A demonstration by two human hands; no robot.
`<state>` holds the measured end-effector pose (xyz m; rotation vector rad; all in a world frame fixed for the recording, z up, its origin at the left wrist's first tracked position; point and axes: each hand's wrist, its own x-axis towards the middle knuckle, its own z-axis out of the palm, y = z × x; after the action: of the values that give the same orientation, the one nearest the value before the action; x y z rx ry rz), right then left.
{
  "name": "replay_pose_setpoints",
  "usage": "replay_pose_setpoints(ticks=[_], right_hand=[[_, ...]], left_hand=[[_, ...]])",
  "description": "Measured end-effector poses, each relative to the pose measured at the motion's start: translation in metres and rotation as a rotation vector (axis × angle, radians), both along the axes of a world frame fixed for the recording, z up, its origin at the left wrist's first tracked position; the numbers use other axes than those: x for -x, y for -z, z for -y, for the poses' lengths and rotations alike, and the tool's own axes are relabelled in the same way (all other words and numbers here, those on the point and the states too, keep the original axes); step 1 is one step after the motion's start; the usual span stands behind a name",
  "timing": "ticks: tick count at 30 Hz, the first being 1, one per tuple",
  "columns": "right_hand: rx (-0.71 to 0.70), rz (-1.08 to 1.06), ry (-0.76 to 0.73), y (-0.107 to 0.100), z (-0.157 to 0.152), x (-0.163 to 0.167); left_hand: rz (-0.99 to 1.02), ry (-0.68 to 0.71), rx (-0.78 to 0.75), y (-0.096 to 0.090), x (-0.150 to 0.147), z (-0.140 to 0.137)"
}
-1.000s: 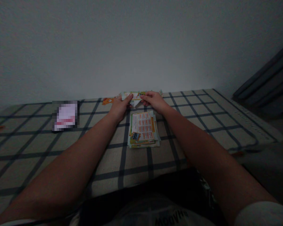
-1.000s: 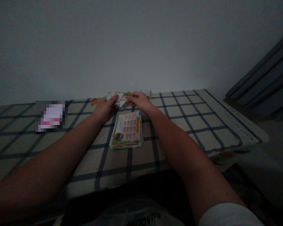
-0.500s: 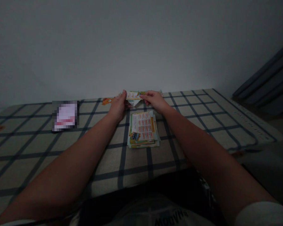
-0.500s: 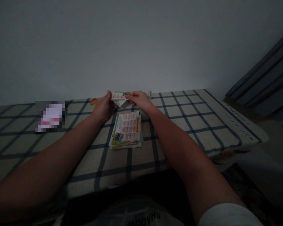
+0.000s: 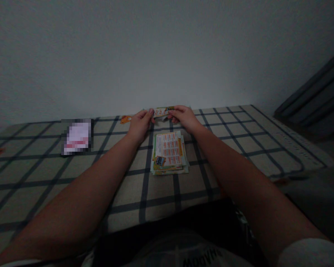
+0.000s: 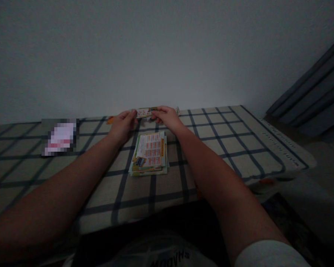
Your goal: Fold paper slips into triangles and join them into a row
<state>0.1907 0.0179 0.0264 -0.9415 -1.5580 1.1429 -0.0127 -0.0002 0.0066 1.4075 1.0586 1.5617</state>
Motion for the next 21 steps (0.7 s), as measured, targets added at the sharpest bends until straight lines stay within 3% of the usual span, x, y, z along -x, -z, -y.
replay_pose_setpoints(ticks=[21], right_hand=[[0.088, -0.024, 0.027, -0.007, 0.006, 0.004]], left_hand=[[0.136, 0.055, 0.103, -0.004, -0.003, 0.002]])
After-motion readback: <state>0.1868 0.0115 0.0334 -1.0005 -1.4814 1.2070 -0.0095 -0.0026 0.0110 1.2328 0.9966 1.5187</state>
